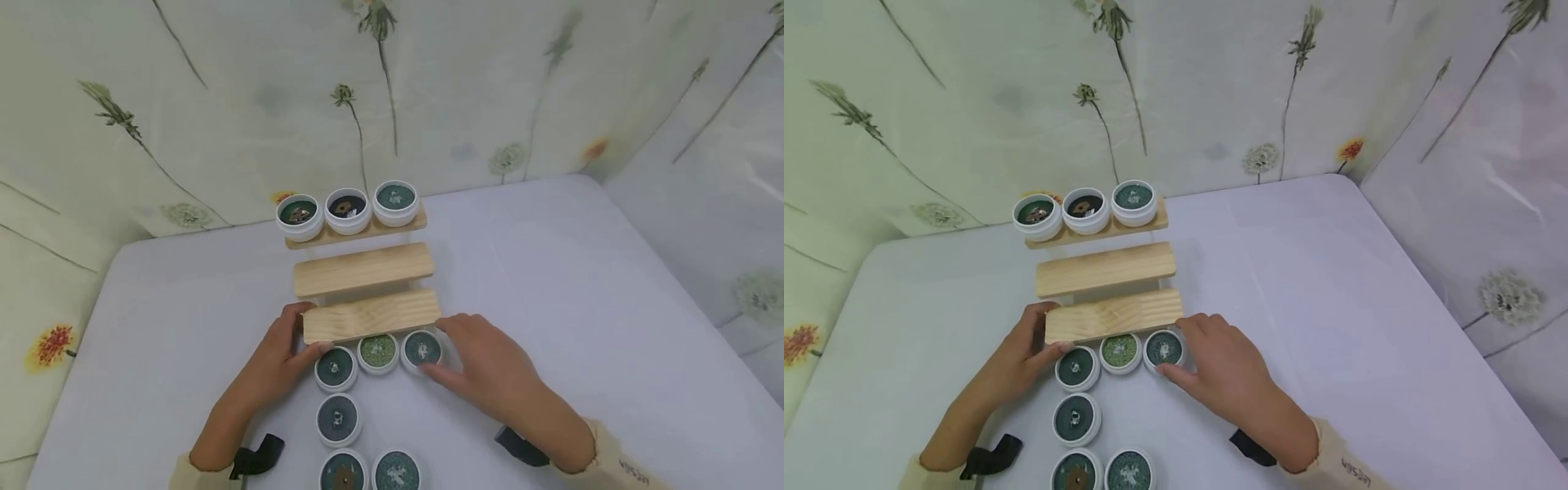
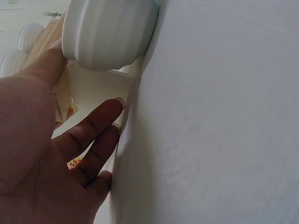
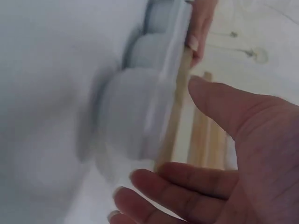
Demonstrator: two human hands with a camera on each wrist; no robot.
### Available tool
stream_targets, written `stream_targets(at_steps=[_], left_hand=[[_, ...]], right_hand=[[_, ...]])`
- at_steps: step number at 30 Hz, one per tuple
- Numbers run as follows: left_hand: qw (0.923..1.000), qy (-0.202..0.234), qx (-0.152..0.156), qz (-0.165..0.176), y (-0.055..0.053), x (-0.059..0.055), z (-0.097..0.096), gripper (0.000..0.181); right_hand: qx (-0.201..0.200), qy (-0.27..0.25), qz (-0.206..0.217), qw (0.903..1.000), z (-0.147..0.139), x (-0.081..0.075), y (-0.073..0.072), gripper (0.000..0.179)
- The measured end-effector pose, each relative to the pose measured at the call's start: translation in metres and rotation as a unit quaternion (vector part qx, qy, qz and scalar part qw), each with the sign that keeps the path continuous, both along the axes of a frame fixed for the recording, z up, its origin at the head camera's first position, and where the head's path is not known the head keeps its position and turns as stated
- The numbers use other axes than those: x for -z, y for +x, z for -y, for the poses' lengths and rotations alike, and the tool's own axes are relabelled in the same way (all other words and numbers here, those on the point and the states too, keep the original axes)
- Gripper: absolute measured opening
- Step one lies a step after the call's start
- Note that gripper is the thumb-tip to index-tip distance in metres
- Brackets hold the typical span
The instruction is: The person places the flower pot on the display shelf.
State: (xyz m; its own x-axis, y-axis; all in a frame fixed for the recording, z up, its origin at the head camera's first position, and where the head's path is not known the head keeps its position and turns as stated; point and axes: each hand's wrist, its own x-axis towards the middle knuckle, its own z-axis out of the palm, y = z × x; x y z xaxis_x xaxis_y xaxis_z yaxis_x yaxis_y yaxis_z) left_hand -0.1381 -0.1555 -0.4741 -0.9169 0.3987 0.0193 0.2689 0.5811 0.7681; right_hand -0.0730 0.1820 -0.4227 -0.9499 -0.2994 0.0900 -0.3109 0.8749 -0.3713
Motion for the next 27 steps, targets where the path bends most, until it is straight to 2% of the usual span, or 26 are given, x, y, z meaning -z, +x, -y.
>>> stream_targets(at_steps=[3,7,11,14,16,18,22,25,27], left_hand=[[0.9999,0.009,0.006,0.003,-0.001,0.0,-0.003,0.068],[0.9999,0.008,0.011,-0.001,-0.003,-0.001,-0.005,0.067],[1.0,0.003,0.003,-0.004,-0.001,0.0,-0.008,0.065],[1.0,0.007,0.002,0.005,0.002,0.001,-0.014,0.066],[0.9999,0.004,0.007,0.01,0.002,0.0,-0.019,0.067],[0.9998,-0.006,0.013,0.014,0.0,-0.002,-0.022,0.068],[0.9996,-0.019,0.019,0.012,-0.004,-0.006,-0.028,0.068],[0.9995,-0.011,0.024,0.018,-0.008,-0.005,-0.032,0.069],[0.9993,-0.006,0.027,0.024,-0.009,-0.003,-0.036,0.069]], right_hand=[[-0.012,0.012,0.011,0.9998,0.001,0.008,0.001,0.061],[-0.013,0.006,0.0,0.9999,0.004,0.016,0.0,0.064],[-0.015,-0.006,0.02,0.9997,0.0,0.015,-0.001,0.065],[-0.008,-0.017,0.06,0.998,-0.012,0.004,0.0,0.064],[0.009,-0.029,0.085,0.996,-0.022,-0.008,0.002,0.063],[0.032,-0.054,0.091,0.9939,-0.032,-0.024,0.004,0.063],[0.064,-0.115,0.031,0.9907,-0.044,-0.05,-0.004,0.065],[0.079,-0.149,-0.022,0.9855,-0.046,-0.062,-0.02,0.066],[0.088,-0.16,-0.032,0.9826,-0.046,-0.065,-0.032,0.065]])
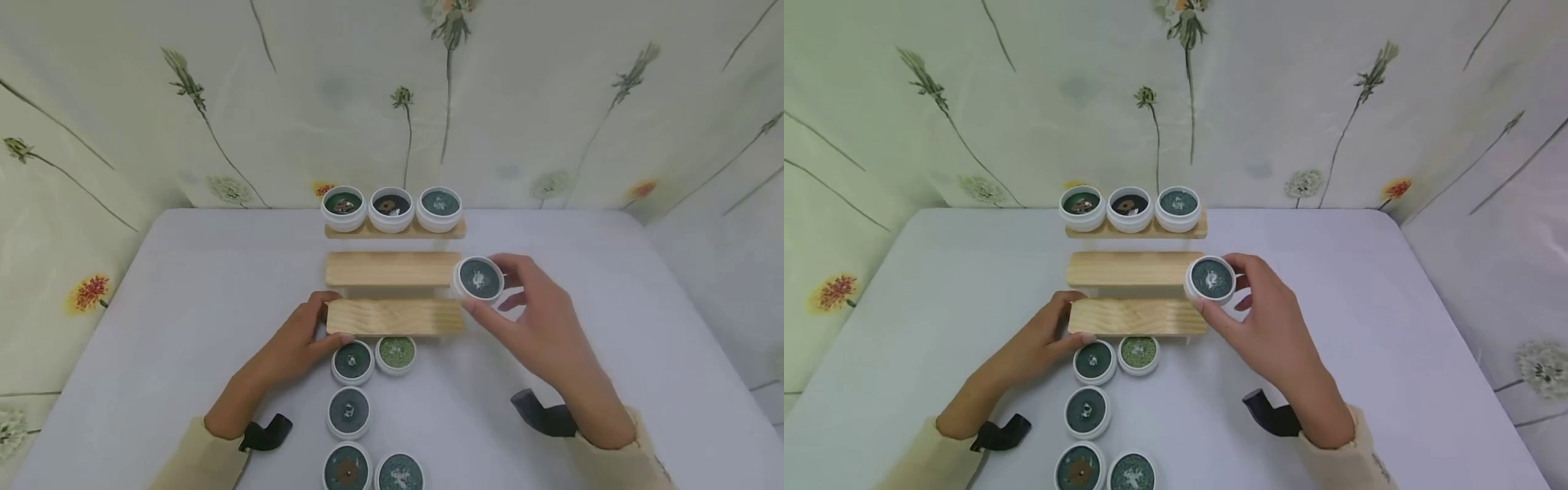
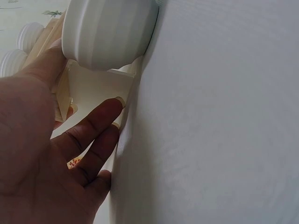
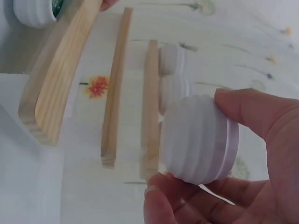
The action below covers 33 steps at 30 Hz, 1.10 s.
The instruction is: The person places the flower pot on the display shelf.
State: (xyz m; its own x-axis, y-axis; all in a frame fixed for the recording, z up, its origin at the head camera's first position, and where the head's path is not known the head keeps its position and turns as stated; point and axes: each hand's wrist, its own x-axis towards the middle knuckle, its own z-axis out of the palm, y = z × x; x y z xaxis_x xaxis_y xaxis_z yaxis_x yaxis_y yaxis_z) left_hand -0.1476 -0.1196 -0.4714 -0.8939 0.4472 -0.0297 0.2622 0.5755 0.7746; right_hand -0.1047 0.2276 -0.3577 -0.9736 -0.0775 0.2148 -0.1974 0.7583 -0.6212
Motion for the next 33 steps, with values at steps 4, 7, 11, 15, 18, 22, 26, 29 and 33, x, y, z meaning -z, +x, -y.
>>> stream_targets(at_steps=[4,7,11,15,18,22,26,29,33], left_hand=[[0.9999,-0.002,-0.007,0.014,0.005,0.006,-0.002,0.068],[0.9997,-0.004,-0.011,0.02,0.01,0.008,-0.001,0.067],[0.9998,-0.002,-0.006,0.019,0.011,0.009,-0.001,0.067],[0.9999,0.0,-0.001,0.01,0.008,0.007,-0.002,0.067],[1.0,0.001,-0.001,0.006,0.005,0.006,-0.003,0.067],[1.0,0.002,0.001,0.0,0.002,0.005,-0.003,0.067],[1.0,0.002,0.001,-0.006,0.001,0.003,-0.003,0.067],[1.0,-0.003,-0.003,-0.005,0.0,0.001,-0.003,0.067],[1.0,-0.005,-0.005,-0.003,0.0,0.0,-0.003,0.067]], right_hand=[[0.004,-0.006,0.009,0.9999,0.006,0.007,-0.012,0.065],[0.007,-0.008,0.013,0.9999,0.009,0.017,-0.017,0.065],[0.009,-0.008,0.007,0.9999,0.011,0.026,-0.024,0.063],[0.006,-0.004,0.003,1.0,0.012,0.031,-0.031,0.062],[0.007,0.0,0.008,0.9999,0.012,0.031,-0.034,0.064],[0.008,0.001,0.015,0.9999,0.013,0.03,-0.038,0.065],[0.006,-0.008,0.013,0.9999,0.016,0.028,-0.043,0.064],[0.009,-0.011,0.01,0.9998,0.018,0.028,-0.045,0.065],[0.016,-0.009,0.012,0.9998,0.018,0.03,-0.047,0.067]])
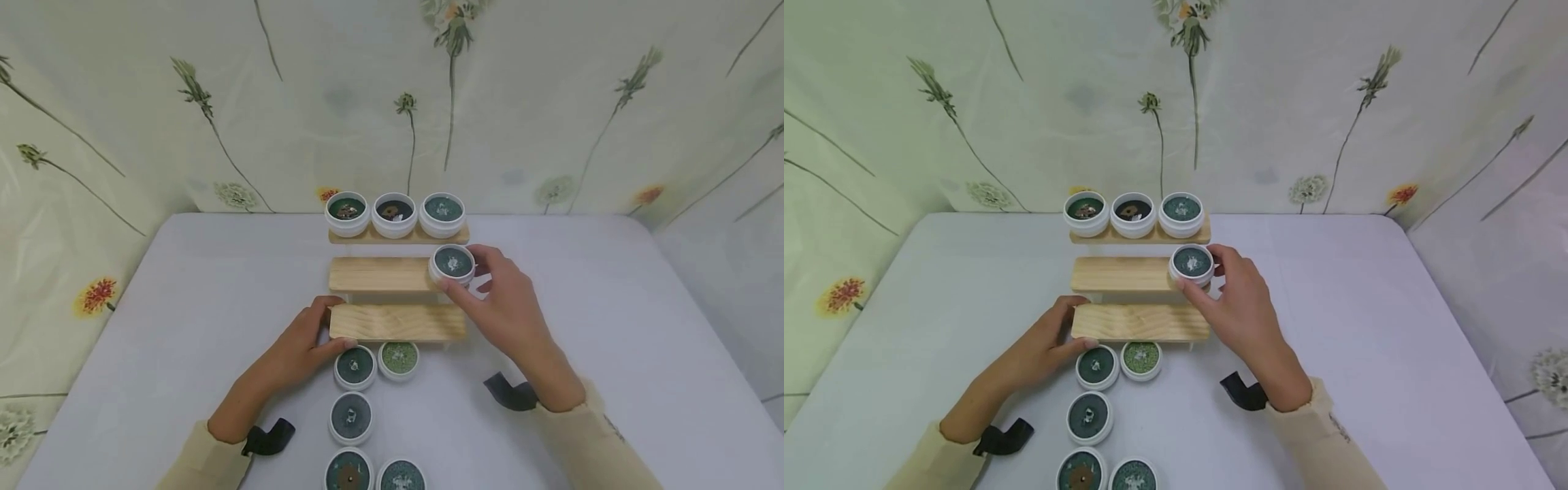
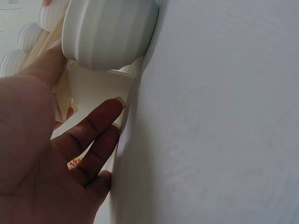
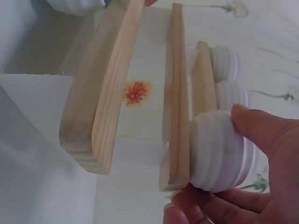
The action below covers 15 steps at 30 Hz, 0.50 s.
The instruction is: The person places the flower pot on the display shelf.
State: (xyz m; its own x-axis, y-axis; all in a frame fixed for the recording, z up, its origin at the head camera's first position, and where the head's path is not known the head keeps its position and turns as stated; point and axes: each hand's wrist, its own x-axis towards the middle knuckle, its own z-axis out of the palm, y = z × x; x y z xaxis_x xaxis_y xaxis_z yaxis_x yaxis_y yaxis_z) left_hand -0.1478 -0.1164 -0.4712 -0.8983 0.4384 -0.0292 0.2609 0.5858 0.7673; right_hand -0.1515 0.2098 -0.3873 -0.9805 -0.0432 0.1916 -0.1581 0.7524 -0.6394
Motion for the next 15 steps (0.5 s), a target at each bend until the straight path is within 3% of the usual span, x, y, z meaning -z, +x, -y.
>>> stream_targets(at_steps=[5,10,13,15], left_hand=[[1.0,0.004,0.001,0.004,0.0,0.001,-0.003,0.067],[1.0,0.0,-0.002,0.004,0.0,0.002,-0.003,0.068],[1.0,0.0,-0.006,0.003,0.001,0.001,-0.002,0.068],[1.0,0.003,-0.008,0.004,0.001,0.0,-0.002,0.068]], right_hand=[[0.014,0.022,0.01,0.9996,-0.004,-0.004,0.011,0.076],[0.029,0.076,-0.058,0.995,-0.002,-0.019,0.038,0.066],[-0.024,0.095,-0.11,0.9891,0.003,-0.027,0.054,0.05],[-0.083,0.105,-0.116,0.9842,0.008,-0.029,0.061,0.043]])
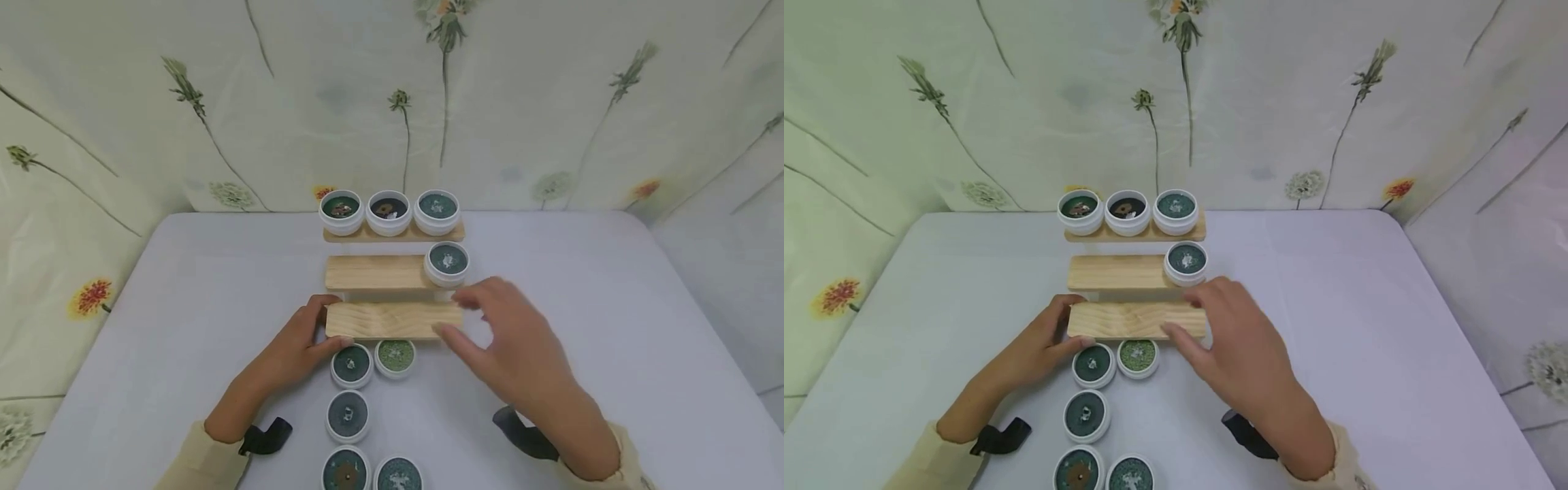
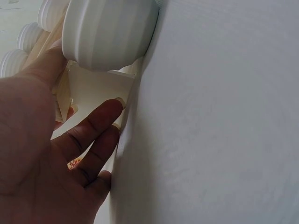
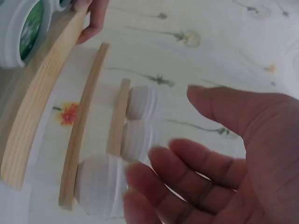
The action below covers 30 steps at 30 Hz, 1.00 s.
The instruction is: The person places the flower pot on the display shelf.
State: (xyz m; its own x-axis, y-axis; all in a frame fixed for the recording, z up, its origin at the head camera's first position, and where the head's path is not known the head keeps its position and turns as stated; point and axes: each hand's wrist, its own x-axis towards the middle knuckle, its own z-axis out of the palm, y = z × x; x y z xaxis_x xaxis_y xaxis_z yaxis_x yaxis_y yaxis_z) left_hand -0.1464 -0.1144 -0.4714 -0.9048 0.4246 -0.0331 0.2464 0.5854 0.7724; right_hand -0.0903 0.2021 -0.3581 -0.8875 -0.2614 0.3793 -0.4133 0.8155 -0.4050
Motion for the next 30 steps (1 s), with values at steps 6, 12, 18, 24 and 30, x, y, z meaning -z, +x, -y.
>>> stream_targets(at_steps=[6,12,18,24,30], left_hand=[[1.0,0.0,-0.001,-0.001,0.0,0.001,0.001,0.069],[0.9999,0.006,0.004,-0.008,-0.002,0.003,0.001,0.068],[0.9999,0.007,0.007,-0.005,-0.002,0.005,0.001,0.067],[1.0,0.002,-0.001,-0.004,0.0,0.003,0.002,0.068],[0.9999,0.007,0.006,-0.008,0.0,0.002,0.001,0.067]], right_hand=[[-0.082,0.091,0.135,0.9832,0.022,0.007,0.009,0.046],[-0.097,0.129,0.168,0.9724,0.034,0.023,0.012,0.063],[-0.099,0.141,0.132,0.9762,0.041,0.039,0.016,0.056],[-0.092,0.16,0.08,0.9795,0.046,0.048,0.015,0.053],[-0.094,0.182,0.068,0.9763,0.047,0.052,0.016,0.051]])
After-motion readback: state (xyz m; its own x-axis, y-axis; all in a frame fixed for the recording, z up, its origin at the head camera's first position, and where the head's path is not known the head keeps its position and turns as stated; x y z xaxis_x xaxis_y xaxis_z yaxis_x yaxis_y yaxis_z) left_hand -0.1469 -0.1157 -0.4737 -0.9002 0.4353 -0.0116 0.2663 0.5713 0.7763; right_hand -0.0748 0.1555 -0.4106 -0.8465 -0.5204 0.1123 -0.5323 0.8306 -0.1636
